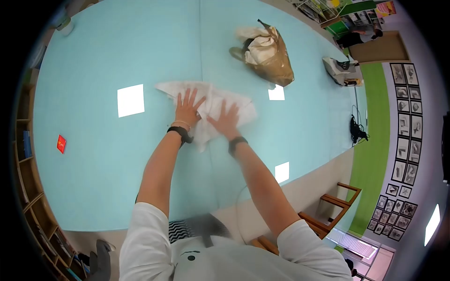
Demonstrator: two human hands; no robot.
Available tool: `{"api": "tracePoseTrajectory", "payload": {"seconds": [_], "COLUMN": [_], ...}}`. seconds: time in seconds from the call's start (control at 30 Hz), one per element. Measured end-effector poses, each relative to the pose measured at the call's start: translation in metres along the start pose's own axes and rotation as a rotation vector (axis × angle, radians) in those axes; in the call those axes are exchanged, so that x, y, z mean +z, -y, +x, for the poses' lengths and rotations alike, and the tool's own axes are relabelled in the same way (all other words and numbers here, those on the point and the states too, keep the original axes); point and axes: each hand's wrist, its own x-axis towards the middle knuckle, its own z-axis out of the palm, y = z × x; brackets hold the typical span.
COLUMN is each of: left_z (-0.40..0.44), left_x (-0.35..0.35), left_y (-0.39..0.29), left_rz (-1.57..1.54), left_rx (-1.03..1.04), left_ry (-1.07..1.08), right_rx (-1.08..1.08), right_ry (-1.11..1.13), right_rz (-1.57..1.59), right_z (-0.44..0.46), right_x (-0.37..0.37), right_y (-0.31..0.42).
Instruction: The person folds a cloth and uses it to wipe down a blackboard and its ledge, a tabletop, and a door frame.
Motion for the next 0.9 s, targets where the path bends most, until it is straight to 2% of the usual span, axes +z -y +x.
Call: {"api": "tracePoseTrajectory", "payload": {"seconds": [0.17,0.27,0.4,0.53,0.57,0.7,0.77,0.9], "left_z": [-0.006,-0.027,-0.085,-0.178,-0.199,-0.287,-0.325,-0.372], "left_x": [0.002,0.004,0.024,0.039,0.056,0.064,0.066,0.086], "left_y": [-0.01,-0.023,-0.058,-0.105,-0.12,-0.2,-0.239,-0.282], "left_rz": [-0.013,-0.012,-0.043,-0.197,-0.146,-0.118,-0.118,0.05], "left_rx": [-0.043,-0.134,-0.2,-0.17,-0.144,-0.187,-0.198,-0.182], "left_ry": [-0.07,-0.113,-0.18,-0.222,-0.268,-0.145,-0.095,-0.048], "right_rx": [0.026,-0.058,-0.237,-0.388,-0.379,-0.419,-0.426,-0.501], "right_ry": [0.037,-0.037,-0.121,-0.268,-0.221,-0.245,-0.23,-0.178], "right_rz": [-0.028,-0.007,-0.048,-0.044,-0.056,0.022,-0.04,-0.125], "right_z": [-0.005,-0.021,-0.078,-0.165,-0.188,-0.299,-0.342,-0.391], "right_x": [-0.013,-0.002,0.022,0.07,0.074,0.067,0.078,0.075], "right_y": [0.003,-0.004,-0.038,-0.078,-0.089,-0.14,-0.172,-0.217]}}
